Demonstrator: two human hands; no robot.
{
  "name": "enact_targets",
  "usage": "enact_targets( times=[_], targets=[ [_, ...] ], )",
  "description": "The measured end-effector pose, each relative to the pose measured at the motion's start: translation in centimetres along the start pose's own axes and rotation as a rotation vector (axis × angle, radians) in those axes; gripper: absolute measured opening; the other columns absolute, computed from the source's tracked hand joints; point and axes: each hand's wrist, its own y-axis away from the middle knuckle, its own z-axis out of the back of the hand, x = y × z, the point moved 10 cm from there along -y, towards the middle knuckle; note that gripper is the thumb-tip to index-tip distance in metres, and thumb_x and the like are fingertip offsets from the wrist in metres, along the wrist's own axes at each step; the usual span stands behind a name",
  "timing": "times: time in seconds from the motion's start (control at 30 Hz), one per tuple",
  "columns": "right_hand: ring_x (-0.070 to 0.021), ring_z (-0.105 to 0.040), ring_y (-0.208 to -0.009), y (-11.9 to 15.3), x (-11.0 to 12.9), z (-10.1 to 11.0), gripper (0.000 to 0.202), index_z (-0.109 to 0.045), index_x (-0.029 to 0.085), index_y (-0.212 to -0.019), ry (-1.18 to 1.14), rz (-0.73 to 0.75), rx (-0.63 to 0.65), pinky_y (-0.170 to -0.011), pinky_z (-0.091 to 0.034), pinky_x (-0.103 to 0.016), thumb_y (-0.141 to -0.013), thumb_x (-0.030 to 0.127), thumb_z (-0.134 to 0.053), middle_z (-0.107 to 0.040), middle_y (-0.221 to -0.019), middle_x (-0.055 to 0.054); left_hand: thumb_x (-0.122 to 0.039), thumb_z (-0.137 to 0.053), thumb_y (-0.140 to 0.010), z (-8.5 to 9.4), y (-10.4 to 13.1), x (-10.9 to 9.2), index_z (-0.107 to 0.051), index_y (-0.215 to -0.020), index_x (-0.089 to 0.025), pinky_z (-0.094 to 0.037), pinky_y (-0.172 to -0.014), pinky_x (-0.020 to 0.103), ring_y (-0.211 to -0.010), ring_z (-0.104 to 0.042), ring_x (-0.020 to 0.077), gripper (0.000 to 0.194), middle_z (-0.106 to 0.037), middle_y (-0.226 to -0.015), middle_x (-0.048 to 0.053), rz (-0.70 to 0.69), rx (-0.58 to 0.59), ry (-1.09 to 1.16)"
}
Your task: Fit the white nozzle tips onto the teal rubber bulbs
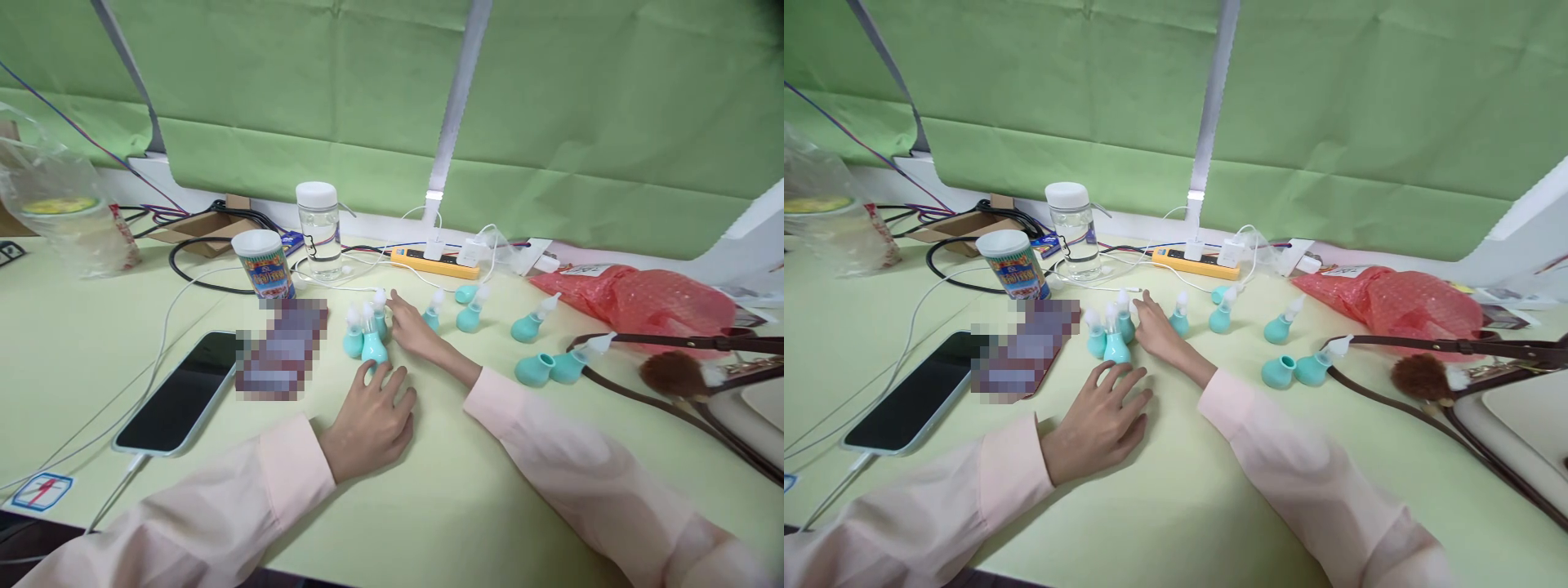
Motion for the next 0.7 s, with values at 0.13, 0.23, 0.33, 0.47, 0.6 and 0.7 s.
enact_targets(
  times=[0.13,0.23,0.33,0.47,0.6,0.7],
  targets=[
    [-0.0232,-0.041,-0.112,-1.4,-0.2,-1.0,0.037,-0.048,0.012,-0.107,0.114,0.026,0.105,-0.09,-0.035,-0.042,-0.075,-0.002,-0.035,-0.045,-0.121,-0.013,-0.023,-0.038,-0.079,-0.1,0.1,0.1,-0.055,-0.093,-0.014,-0.033,-0.084,0.048,-0.1,-0.043,0.0294,0.024,-0.053,-0.102,0.013,0.013,0.004,-0.01],
    [-0.0194,-0.052,-0.095,-1.9,-0.7,-1.4,0.023,-0.049,0.015,-0.106,0.203,0.021,0.171,-0.078,-0.044,-0.038,-0.084,0.018,-0.043,-0.051,-0.109,-0.008,-0.023,-0.039,-0.078,-0.1,0.1,0.1,-0.055,-0.092,-0.014,-0.032,-0.085,0.048,-0.1,-0.043,0.0294,0.023,-0.053,-0.101,0.013,0.009,-0.001,-0.011],
    [-0.0171,-0.054,-0.089,-1.9,-0.9,-1.8,0.029,-0.048,0.014,-0.108,0.287,0.035,0.218,-0.074,-0.046,-0.037,-0.083,0.029,-0.047,-0.052,-0.107,-0.007,-0.024,-0.041,-0.078,0.0,0.1,0.0,-0.055,-0.091,-0.014,-0.032,-0.085,0.048,-0.099,-0.043,0.0293,0.022,-0.054,-0.099,0.013,0.008,-0.005,-0.003],
    [-0.0173,-0.054,-0.089,-1.2,-0.5,-2.1,0.027,-0.049,0.014,-0.107,0.394,0.08,0.227,-0.074,-0.046,-0.037,-0.084,0.027,-0.046,-0.052,-0.106,-0.007,-0.023,-0.041,-0.077,0.1,0.1,0.0,-0.055,-0.091,-0.014,-0.033,-0.083,0.048,-0.097,-0.044,0.0297,0.021,-0.054,-0.096,0.012,0.004,-0.008,-0.003],
    [-0.0207,-0.049,-0.09,0.1,0.7,-1.9,0.017,-0.055,0.01,-0.09,0.49,0.125,0.192,-0.073,-0.044,-0.033,-0.081,0.009,-0.041,-0.054,-0.095,-0.011,-0.022,-0.041,-0.078,0.2,0.1,0.0,-0.055,-0.09,-0.013,-0.035,-0.081,0.047,-0.096,-0.045,0.0303,0.021,-0.055,-0.094,0.013,0.002,-0.012,-0.006],
    [-0.0237,-0.047,-0.086,1.6,1.4,-1.6,0.021,-0.053,0.009,-0.089,0.555,0.151,0.161,-0.069,-0.043,-0.034,-0.076,0.002,-0.039,-0.053,-0.09,-0.014,-0.022,-0.041,-0.077,0.2,0.1,0.0,-0.055,-0.09,-0.013,-0.036,-0.079,0.047,-0.096,-0.045,0.0306,0.021,-0.055,-0.092,0.013,-0.001,-0.022,-0.003]
  ],
)
